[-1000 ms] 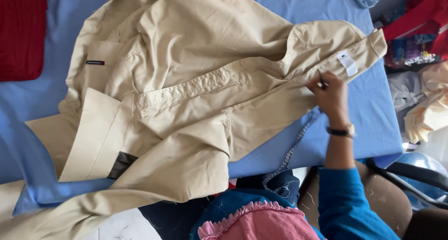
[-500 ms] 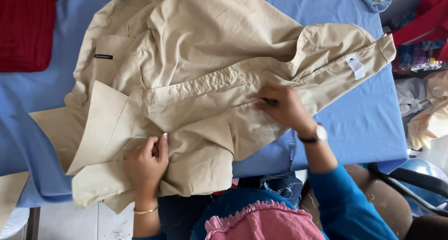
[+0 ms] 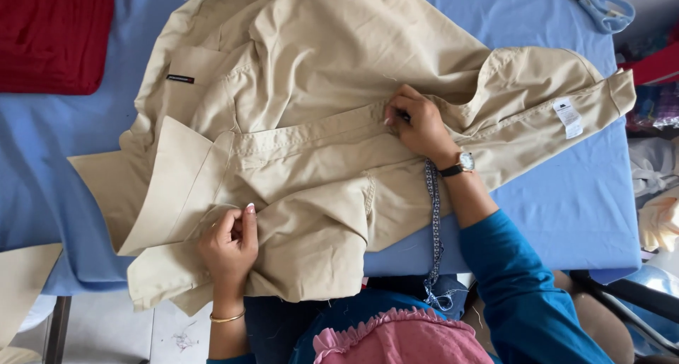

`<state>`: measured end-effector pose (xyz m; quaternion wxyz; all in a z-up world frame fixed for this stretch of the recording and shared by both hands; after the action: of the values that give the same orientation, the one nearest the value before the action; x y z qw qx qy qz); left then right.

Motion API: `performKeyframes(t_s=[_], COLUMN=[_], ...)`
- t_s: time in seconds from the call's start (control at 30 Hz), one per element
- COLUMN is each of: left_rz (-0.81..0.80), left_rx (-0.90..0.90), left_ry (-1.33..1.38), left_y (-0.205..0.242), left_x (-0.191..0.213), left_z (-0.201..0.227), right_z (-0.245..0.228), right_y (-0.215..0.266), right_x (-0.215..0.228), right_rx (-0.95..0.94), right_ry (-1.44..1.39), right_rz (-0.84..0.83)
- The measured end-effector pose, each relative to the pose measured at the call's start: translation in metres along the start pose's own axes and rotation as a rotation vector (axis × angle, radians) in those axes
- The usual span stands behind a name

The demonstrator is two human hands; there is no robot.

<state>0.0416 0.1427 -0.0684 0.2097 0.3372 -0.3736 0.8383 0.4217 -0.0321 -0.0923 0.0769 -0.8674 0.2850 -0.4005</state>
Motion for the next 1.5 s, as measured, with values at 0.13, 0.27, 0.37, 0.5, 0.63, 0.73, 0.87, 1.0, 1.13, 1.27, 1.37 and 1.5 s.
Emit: performKeyframes(t_s=[0.13,0.27,0.37,0.5,0.63,0.73,0.87,1.0,1.13,1.27,1.37,1.5], left_rz=[0.008,0.012,0.003,0.012,0.008,-0.002,0.048,0.032,-0.11,-0.328,-0.328,-0.287], left_rx=[0.008,0.013,0.003,0.003,0.0,-0.007,0.151,-0.088,-0.253,-0.225,-0.161,-0.353], left_ry=[0.013,0.017,0.012,-0.001,-0.027,-0.017,0.02,0.213,0.356,0.192,0.169,0.125], left_y=[0.003,-0.001,-0.001,0.002,0.002,0.003,-0.008,-0.065,-0.097,-0.1,-0.104,-0.102], left_x=[-0.003,0.0,0.001,-0.002,-0.004,-0.004,-0.005,-0.017,-0.103,-0.186,-0.194,-0.191], left_z=[-0.004,0.002,0.004,0.001,0.0,-0.001,0.012,0.095,0.154,0.149,0.147,0.17], right_z=[-0.009,-0.037,-0.034,-0.067,-0.042,-0.029,-0.028,0.004,0.006,0.02,0.024,0.007], right_y=[0.001,-0.002,0.001,-0.001,0.0,0.003,0.023,0.049,0.044,0.048,0.047,0.042], right_x=[0.016,0.009,-0.001,-0.001,0.003,0.019,0.042,0.037,0.043,0.048,0.047,0.04], right_rx=[-0.036,0.098,0.107,0.103,0.016,0.019,-0.22,-0.47,-0.413,-0.484,-0.498,-0.474], right_ry=[-0.126,0.009,0.155,0.397,0.326,-0.182,-0.258,-0.068,-0.027,-0.14,-0.145,-0.082], right_rz=[-0.013,-0.037,-0.036,-0.054,-0.102,-0.187,-0.216,-0.133,-0.036,0.01,0.014,-0.003])
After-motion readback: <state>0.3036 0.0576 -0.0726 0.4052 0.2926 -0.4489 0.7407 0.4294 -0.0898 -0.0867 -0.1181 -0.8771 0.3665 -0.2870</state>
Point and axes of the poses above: each hand's wrist, its own y-axis away from the middle knuckle, its own x-axis out of the back of the hand, z = x × y, the point moved 7 cm from there along -y, towards the middle knuckle, and after that the axes turned 5 degrees about -z, right-handed, at the moved point
